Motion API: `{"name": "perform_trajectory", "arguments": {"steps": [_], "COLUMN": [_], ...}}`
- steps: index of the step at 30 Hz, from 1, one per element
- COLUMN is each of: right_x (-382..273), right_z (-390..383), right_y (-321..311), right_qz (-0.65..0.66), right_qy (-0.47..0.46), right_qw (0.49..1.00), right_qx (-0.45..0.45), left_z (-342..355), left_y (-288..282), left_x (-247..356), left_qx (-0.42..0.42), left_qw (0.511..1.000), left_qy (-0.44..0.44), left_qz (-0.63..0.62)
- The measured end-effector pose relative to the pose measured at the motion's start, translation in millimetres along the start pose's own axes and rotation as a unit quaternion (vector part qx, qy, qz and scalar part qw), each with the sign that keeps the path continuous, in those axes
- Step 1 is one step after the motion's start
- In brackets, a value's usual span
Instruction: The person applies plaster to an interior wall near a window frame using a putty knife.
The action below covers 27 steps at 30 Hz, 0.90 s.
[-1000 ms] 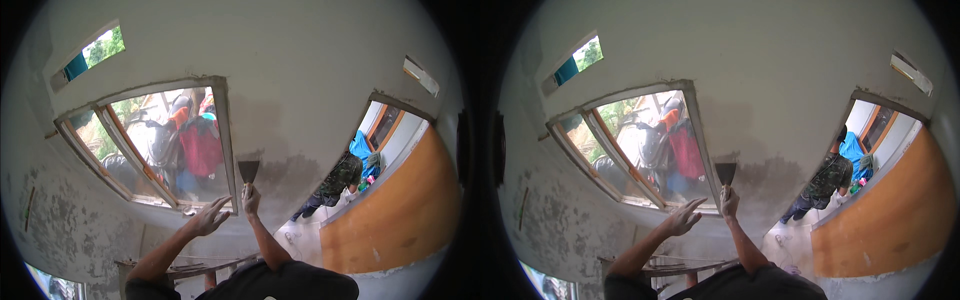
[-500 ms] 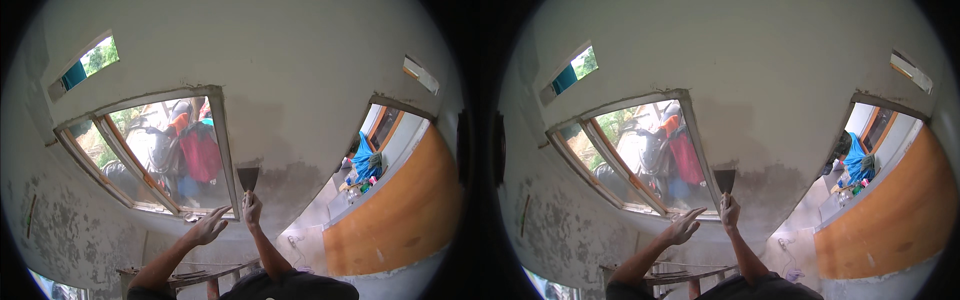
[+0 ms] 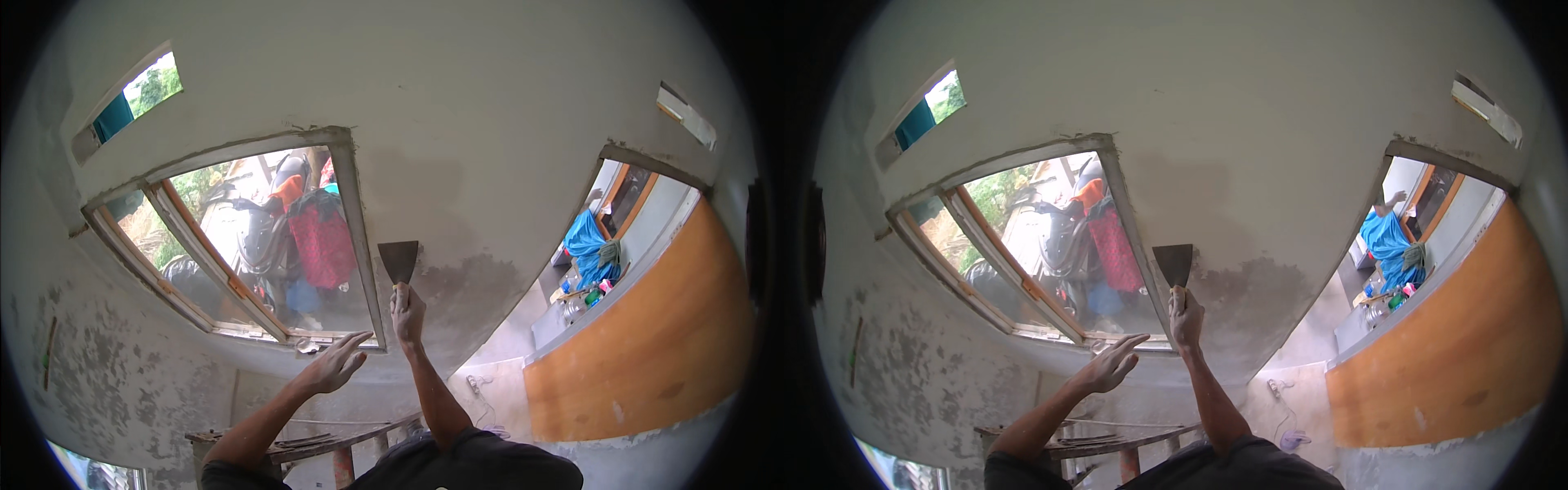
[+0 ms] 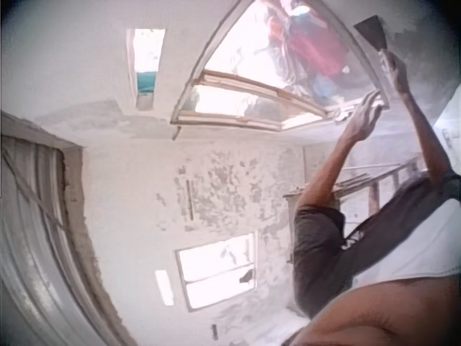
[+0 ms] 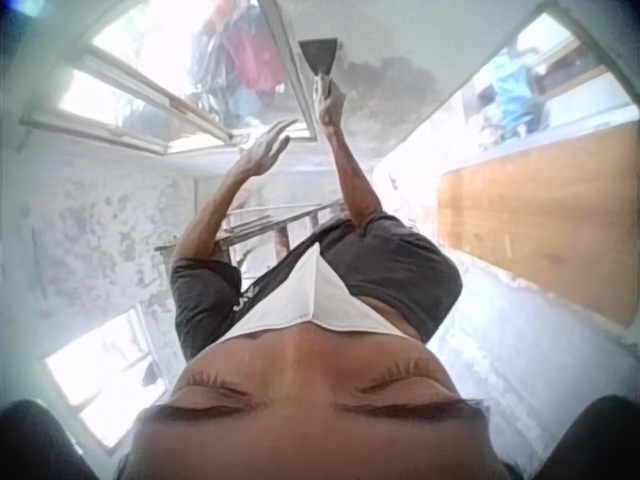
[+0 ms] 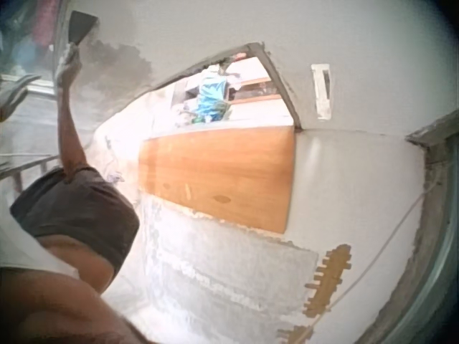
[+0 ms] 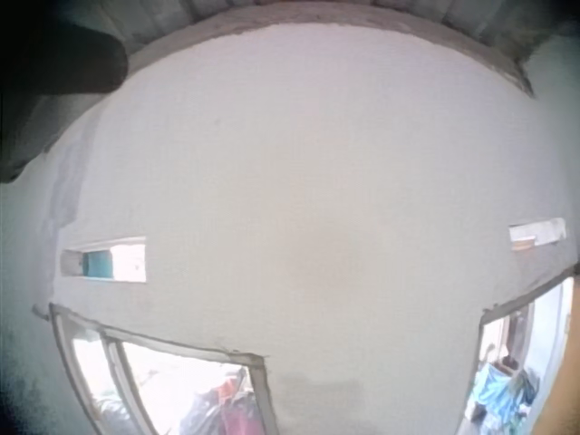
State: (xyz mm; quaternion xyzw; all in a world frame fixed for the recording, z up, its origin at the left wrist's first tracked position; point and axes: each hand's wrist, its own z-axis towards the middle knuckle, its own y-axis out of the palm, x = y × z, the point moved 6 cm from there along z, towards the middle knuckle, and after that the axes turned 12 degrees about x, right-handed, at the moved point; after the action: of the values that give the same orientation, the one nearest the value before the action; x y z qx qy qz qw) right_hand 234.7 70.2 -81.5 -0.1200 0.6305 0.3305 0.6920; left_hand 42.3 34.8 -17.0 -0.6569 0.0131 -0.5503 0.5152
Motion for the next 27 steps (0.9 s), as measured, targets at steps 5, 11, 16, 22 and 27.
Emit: {"name": "perform_trajectory", "arguments": {"steps": [5, 11, 16, 22, 27], "right_x": [47.7, 12.9, 36.2, 14.4, 44.8], "right_z": [-22.2, -11.0, -16.4, -6.0, -15.2], "right_y": [-15.3, -6.1, -11.2, -11.4, -22.3], "right_qz": [-0.020, -0.032, 0.008, -0.035, -0.049], "right_qy": [0.021, 0.047, 0.044, 0.009, 0.025], "right_qw": [0.999, 0.998, 0.999, 0.999, 0.998], "right_qx": [0.027, 0.008, 0.018, 0.004, 0.011], "left_z": [-1.0, 2.4, 3.4, 0.7, 2.4], "left_y": [2.1, -3.6, 0.5, -2.0, 7.0], "left_x": [-5.3, 0.5, -2.6, -0.6, -8.8], "left_qx": [0.004, 0.010, 0.012, 0.008, 0.004], "left_qw": [1.000, 1.000, 1.000, 1.000, 1.000], "left_qy": [0.008, 0.017, 0.022, 0.005, 0.017], "left_qz": [-0.004, 0.003, -0.002, 0.011, 0.004]}}
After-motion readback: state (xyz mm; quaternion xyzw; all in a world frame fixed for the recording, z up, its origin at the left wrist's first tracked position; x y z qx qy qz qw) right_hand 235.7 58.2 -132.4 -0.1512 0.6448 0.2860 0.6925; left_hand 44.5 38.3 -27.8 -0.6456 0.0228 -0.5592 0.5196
